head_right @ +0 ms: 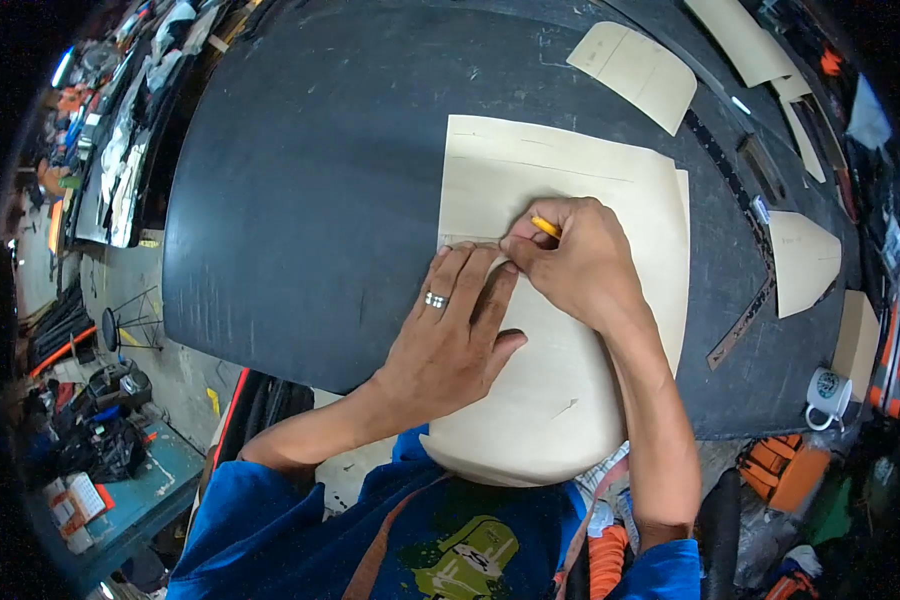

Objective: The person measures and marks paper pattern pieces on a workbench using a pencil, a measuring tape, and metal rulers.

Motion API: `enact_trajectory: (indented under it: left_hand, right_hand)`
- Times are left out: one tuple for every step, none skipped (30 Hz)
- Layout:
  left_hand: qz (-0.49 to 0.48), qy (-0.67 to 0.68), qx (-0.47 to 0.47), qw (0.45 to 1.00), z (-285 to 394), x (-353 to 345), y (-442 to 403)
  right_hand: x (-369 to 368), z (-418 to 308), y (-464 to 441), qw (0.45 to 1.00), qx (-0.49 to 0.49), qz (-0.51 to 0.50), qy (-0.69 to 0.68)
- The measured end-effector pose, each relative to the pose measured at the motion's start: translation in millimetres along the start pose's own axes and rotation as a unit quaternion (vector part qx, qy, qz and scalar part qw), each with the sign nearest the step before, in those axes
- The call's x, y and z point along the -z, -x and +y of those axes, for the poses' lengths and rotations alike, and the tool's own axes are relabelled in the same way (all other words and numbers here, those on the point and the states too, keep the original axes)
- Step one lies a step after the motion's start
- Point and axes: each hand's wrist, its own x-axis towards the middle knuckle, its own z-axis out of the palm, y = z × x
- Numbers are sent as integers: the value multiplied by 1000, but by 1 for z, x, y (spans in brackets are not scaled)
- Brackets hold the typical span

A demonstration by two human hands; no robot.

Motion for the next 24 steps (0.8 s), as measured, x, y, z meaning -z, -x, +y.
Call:
enact_trajectory:
  left_hand:
    - [-3,1,1,1000,1,1,0]
    - [-5,1,2,1000,1,1,1]
    - [-6,1,3,1000,1,2,0]
    - [-8,1,5,1000,1,3,0]
    - [-7,1,4,1000,1,3,-1]
    - [-8,0,3,1000,2,4,-1]
    - [-9,-1,3,1000,2,5,-1]
    - [-9,-3,4,1000,2,5,-1]
    - [-10,-4,4,1000,2,6,-2]
    - [-10,-4,4,1000,2,5,-2]
    - [-9,-6,4,1000,2,5,-1]
    - [-9,-7,4,1000,2,5,-1]
    - [-8,-9,4,1000,2,4,-1]
    - [-8,-10,4,1000,2,4,-1]
    - [-8,-11,4,1000,2,5,-1]
    - [-9,-9,4,1000,2,5,-2]
    - [-11,-7,5,1000,2,6,-2]
    - [-12,-6,6,1000,3,7,-2]
    - [-14,-4,7,1000,2,7,-2]
    - [-13,-6,9,1000,2,7,-2]
    - [-13,-6,10,1000,2,7,-2]
    - [-11,-6,10,1000,2,6,-2]
    - [-11,-5,10,1000,2,5,-2]
    - [-10,-4,10,1000,2,5,-2]
  right_hand:
    - [0,-1,0,1000,-3,-1,1]
    - [0,-1,1,1000,-6,-1,2]
    - [1,-2,1,1000,-9,-2,4]
    - [1,-3,1,1000,-11,-2,5]
    - [2,-2,0,1000,-11,-1,6]
    - [2,-2,1,1000,-8,0,5]
    - [1,-1,1,1000,-4,2,4]
    - [1,-1,1,1000,0,3,3]
    - [0,0,0,1000,4,4,2]
    - [0,-1,0,1000,4,4,2]
    - [0,-1,0,1000,2,3,3]
    - [1,-2,0,1000,1,2,5]
    - [1,-3,0,1000,-1,1,6]
    - [1,-3,0,1000,-2,0,7]
    - [1,-2,0,1000,-2,-1,7]
    - [2,-1,0,1000,-1,1,9]
    - [2,0,0,1000,0,1,11]
    - [1,2,0,1000,1,1,13]
    - [1,2,-1,1000,2,1,15]
    - [0,1,-1,1000,4,-1,14]
    - [0,1,-1,1000,4,-1,10]
    - [0,0,-1,1000,5,0,6]
    - [0,0,-1,1000,4,0,3]
    - [0,0,-1,1000,4,1,-1]
